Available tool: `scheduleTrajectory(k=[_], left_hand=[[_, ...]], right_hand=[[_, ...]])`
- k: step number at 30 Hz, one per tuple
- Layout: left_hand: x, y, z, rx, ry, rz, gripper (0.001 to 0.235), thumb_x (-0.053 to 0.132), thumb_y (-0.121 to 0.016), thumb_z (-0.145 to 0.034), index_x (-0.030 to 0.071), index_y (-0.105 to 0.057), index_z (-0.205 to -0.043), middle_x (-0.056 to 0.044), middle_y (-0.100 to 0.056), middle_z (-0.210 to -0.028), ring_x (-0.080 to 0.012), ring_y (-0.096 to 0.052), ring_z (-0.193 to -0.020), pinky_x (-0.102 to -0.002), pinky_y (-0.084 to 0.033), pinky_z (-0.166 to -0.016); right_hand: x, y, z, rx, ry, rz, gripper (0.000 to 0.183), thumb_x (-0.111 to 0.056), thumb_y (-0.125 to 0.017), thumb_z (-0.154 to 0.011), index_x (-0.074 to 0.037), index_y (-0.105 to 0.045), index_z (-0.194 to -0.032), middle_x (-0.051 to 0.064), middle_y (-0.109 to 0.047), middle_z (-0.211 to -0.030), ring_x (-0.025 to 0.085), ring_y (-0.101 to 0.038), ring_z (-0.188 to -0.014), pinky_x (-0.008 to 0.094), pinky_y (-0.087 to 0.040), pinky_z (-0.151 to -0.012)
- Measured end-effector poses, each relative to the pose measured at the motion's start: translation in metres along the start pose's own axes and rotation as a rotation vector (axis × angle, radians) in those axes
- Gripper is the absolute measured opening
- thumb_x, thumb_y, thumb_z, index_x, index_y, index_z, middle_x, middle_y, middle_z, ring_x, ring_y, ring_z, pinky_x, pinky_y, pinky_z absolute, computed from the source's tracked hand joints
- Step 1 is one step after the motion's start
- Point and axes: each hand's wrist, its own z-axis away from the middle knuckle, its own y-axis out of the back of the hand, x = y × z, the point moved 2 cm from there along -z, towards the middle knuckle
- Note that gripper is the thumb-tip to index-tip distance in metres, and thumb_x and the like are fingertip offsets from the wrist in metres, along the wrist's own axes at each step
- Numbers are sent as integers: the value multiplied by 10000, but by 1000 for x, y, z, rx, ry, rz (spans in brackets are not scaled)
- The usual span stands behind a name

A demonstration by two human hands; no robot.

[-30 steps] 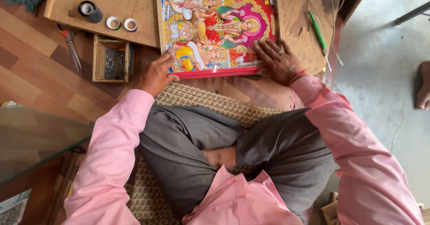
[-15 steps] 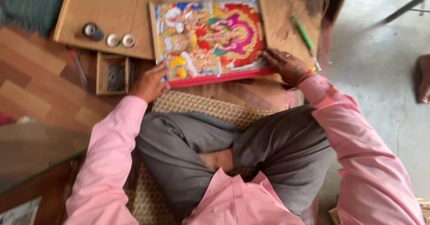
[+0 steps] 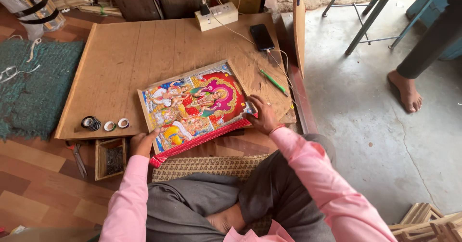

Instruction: The person sits on the floor and applies red patterned tape to the edges of a wooden frame containing a printed image of Hindu deities. They smooth the tape along each side, then apply a blue and white decorative border tape over the red tape on the frame edges.

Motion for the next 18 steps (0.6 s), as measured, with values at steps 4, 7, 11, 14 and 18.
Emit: scheduleTrajectory(k=[4,7,11,14,18], left_hand=[[28,-14,37,-197,156,272,380,205,-797,-839,-41,-730,-1121,-127,-749,-1084,-199,-707,-883,-351,-556,-796],[45,-33,47,-289,213,441,401,146,-751,-835,-6,-682,-1200,-111,-732,-1129,-221,-717,-953,-381,-581,-851],[42,-55,59,-385,109,615,389,121,-700,-909,-24,-668,-1268,-104,-716,-1190,-237,-680,-1069,-389,-550,-956],[32,-64,81,-408,168,732,350,131,-693,-921,-28,-681,-1233,-131,-725,-1173,-253,-692,-1059,-402,-556,-958],[44,-78,125,-362,50,736,269,112,-716,-975,-31,-669,-1198,-116,-716,-1102,-217,-705,-992,-365,-580,-912]], right_hand=[[-30,-49,64,468,-552,-842,637,-280,-866,-854,58,-605,-1328,184,-686,-1232,309,-667,-1130,425,-543,-1021],[-59,-86,94,339,-847,-1246,688,-330,-817,-840,8,-541,-1371,120,-672,-1207,272,-632,-1123,440,-514,-993],[-77,-105,88,25,-857,-1782,658,-492,-688,-856,-164,-548,-1409,94,-630,-1276,305,-562,-1217,501,-445,-1080],[-67,-102,69,159,-773,-1977,573,-467,-688,-907,-147,-581,-1370,65,-650,-1317,306,-589,-1244,548,-442,-1104],[-53,-98,47,207,-902,-1975,431,-292,-694,-869,-120,-616,-1256,59,-743,-1145,295,-660,-1146,570,-491,-1031]])
